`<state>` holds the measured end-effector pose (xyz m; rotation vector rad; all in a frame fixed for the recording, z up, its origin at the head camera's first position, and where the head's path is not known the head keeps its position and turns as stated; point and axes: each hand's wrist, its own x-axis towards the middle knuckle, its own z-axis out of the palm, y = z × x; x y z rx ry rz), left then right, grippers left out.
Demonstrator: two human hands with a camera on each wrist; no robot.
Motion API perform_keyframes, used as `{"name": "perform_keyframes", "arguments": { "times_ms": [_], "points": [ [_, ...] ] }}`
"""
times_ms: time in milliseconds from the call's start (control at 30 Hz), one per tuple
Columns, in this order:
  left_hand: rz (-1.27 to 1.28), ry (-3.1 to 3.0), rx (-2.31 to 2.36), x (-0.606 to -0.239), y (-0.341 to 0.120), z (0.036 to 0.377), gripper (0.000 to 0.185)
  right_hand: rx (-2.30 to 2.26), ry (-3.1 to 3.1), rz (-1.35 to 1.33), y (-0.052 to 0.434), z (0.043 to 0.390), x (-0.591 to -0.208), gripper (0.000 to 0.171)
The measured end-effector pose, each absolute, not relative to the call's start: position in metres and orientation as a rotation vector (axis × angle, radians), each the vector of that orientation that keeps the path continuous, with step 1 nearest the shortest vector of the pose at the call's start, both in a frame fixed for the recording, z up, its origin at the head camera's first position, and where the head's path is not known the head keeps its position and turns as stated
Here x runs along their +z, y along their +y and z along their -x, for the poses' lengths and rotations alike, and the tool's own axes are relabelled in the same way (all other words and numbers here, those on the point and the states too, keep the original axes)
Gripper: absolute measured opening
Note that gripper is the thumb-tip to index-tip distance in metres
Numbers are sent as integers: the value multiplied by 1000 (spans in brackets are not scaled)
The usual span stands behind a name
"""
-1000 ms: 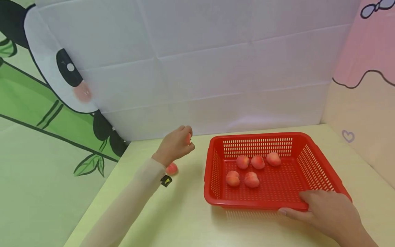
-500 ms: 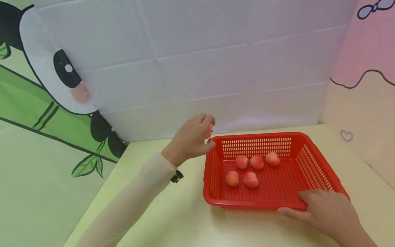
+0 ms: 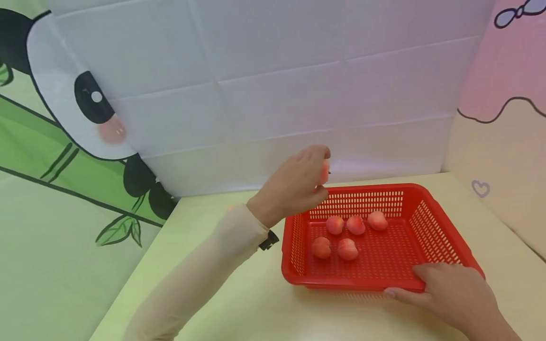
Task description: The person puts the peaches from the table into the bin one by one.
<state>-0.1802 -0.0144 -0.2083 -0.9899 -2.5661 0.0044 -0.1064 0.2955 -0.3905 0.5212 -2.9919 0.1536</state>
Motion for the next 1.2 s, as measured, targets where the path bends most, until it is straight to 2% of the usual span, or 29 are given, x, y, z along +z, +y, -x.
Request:
{"name": "perform_keyframes", "arguments": {
  "times_ms": [233,600,933,1200],
  "points": [
    [1026,-2507,115,-209,4,179,24,152,-3009,-511,297,109,-391,61],
    [1037,-2515,324,-216,32,182,30,160,-3002,-525,298,109,-393,58],
    [1220,-2687,236,-242,47,199,31,144,-3013,-520,298,111,-393,63],
    [1233,-2821,197,-257,56,207,34,135,-3025,-514,298,111,-393,65]
  ]
}}
